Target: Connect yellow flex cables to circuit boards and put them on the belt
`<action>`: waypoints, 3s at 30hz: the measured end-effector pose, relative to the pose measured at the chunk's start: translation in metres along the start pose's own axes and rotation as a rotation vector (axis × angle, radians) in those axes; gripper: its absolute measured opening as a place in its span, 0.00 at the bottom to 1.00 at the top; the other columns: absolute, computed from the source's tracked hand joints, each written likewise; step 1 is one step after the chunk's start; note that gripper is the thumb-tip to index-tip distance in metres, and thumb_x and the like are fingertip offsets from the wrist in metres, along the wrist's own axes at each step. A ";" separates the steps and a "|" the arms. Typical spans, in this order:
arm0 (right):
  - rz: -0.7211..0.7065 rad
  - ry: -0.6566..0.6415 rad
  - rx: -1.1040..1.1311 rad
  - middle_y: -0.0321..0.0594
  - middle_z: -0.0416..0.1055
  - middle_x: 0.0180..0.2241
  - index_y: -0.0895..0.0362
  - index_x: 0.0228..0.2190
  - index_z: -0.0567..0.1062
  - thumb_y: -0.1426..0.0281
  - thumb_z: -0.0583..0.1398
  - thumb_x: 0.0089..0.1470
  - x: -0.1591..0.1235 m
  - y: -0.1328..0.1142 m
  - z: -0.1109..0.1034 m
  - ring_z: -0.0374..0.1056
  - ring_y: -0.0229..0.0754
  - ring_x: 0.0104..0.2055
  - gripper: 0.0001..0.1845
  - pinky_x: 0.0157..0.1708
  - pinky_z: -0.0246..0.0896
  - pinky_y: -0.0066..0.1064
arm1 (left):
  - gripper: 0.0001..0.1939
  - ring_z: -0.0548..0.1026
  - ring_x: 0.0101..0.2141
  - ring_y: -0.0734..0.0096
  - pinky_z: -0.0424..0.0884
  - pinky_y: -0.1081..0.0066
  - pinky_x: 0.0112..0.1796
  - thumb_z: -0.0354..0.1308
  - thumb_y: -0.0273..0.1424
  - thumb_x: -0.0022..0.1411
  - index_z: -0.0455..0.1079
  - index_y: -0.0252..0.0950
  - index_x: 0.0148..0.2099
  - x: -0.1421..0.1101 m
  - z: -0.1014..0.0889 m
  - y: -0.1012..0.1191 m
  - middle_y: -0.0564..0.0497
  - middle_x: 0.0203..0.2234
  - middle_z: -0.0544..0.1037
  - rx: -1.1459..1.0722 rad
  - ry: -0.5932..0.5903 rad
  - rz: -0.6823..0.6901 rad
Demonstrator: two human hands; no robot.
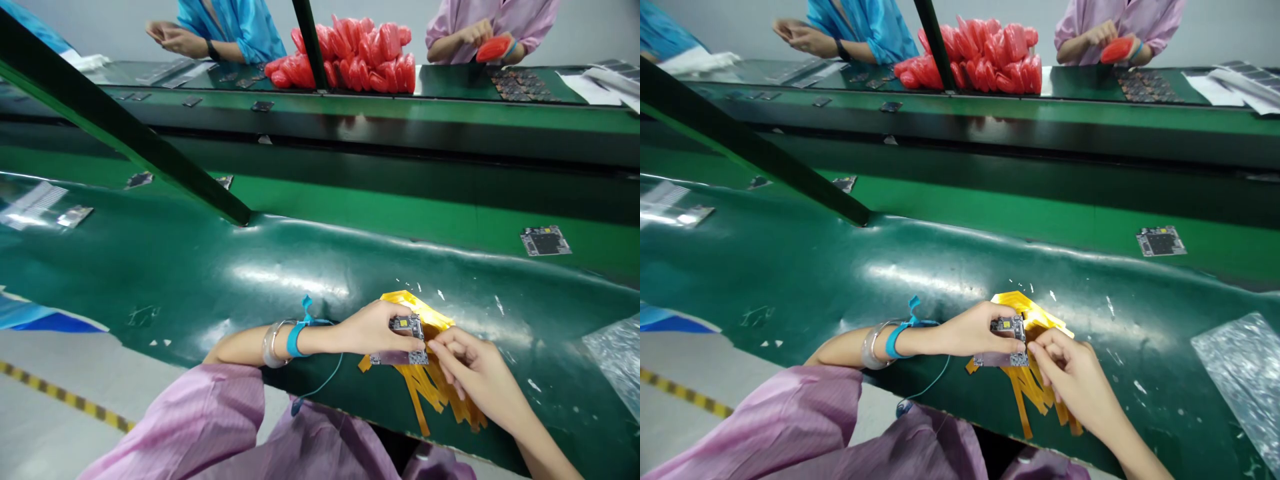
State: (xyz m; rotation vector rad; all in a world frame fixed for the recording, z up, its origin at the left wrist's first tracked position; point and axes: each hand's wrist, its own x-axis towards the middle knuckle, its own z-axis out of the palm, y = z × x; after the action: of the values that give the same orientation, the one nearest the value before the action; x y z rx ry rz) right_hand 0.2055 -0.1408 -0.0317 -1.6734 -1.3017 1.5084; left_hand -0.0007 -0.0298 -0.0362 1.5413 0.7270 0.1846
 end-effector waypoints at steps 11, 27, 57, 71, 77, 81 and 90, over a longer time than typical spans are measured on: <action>0.040 -0.005 0.126 0.27 0.65 0.17 0.54 0.29 0.71 0.48 0.58 0.64 0.001 0.002 0.005 0.59 0.31 0.13 0.23 0.16 0.55 0.24 | 0.19 0.62 0.26 0.78 0.56 0.74 0.26 0.68 0.43 0.56 0.67 0.34 0.29 0.001 0.001 -0.004 0.57 0.24 0.67 -0.061 -0.002 -0.050; -0.003 0.105 0.268 0.33 0.71 0.23 0.56 0.44 0.76 0.48 0.52 0.69 0.002 0.002 0.000 0.69 0.39 0.21 0.26 0.29 0.67 0.32 | 0.23 0.62 0.27 0.75 0.57 0.73 0.27 0.58 0.49 0.66 0.69 0.35 0.29 0.004 -0.005 0.002 0.55 0.24 0.66 -0.036 0.026 -0.014; -0.508 0.384 -0.515 0.44 0.77 0.39 0.49 0.33 0.79 0.48 0.55 0.66 0.061 0.062 -0.006 0.71 0.55 0.45 0.22 0.45 0.65 0.45 | 0.18 0.62 0.64 0.51 0.60 0.55 0.61 0.50 0.20 0.68 0.70 0.33 0.57 0.033 -0.275 -0.072 0.35 0.59 0.72 0.968 1.069 -0.191; -0.496 0.413 -0.456 0.42 0.82 0.40 0.47 0.37 0.83 0.48 0.58 0.63 0.055 0.061 -0.038 0.76 0.54 0.43 0.20 0.45 0.68 0.41 | 0.20 0.76 0.52 0.57 0.76 0.52 0.51 0.60 0.36 0.71 0.69 0.34 0.61 -0.007 -0.354 -0.049 0.41 0.56 0.73 1.143 0.928 -0.601; -0.428 0.509 -0.338 0.43 0.81 0.42 0.49 0.38 0.81 0.49 0.61 0.61 0.050 0.061 -0.037 0.75 0.54 0.46 0.18 0.45 0.69 0.39 | 0.19 0.77 0.50 0.58 0.77 0.54 0.49 0.60 0.37 0.71 0.69 0.34 0.60 -0.017 -0.358 -0.022 0.42 0.54 0.74 1.107 0.832 -0.563; -0.371 0.571 -0.095 0.42 0.79 0.38 0.51 0.42 0.74 0.53 0.60 0.65 0.042 0.051 -0.030 0.75 0.49 0.42 0.15 0.42 0.69 0.35 | 0.16 0.77 0.49 0.58 0.74 0.54 0.52 0.63 0.35 0.68 0.72 0.33 0.55 -0.022 -0.345 0.004 0.43 0.49 0.78 1.047 0.828 -0.426; -0.359 0.528 0.019 0.26 0.50 0.22 0.53 0.40 0.76 0.57 0.64 0.61 0.021 0.023 -0.003 0.54 0.38 0.23 0.12 0.27 0.56 0.29 | 0.16 0.78 0.41 0.65 0.72 0.72 0.39 0.58 0.40 0.68 0.74 0.32 0.48 0.015 -0.111 0.013 0.46 0.42 0.81 0.510 0.513 0.250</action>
State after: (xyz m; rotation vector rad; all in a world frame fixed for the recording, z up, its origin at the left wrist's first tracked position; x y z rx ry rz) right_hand 0.2134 -0.1307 -0.0604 -1.5738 -1.2010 0.7972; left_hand -0.0437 0.0726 -0.0145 2.1055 1.0338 0.6376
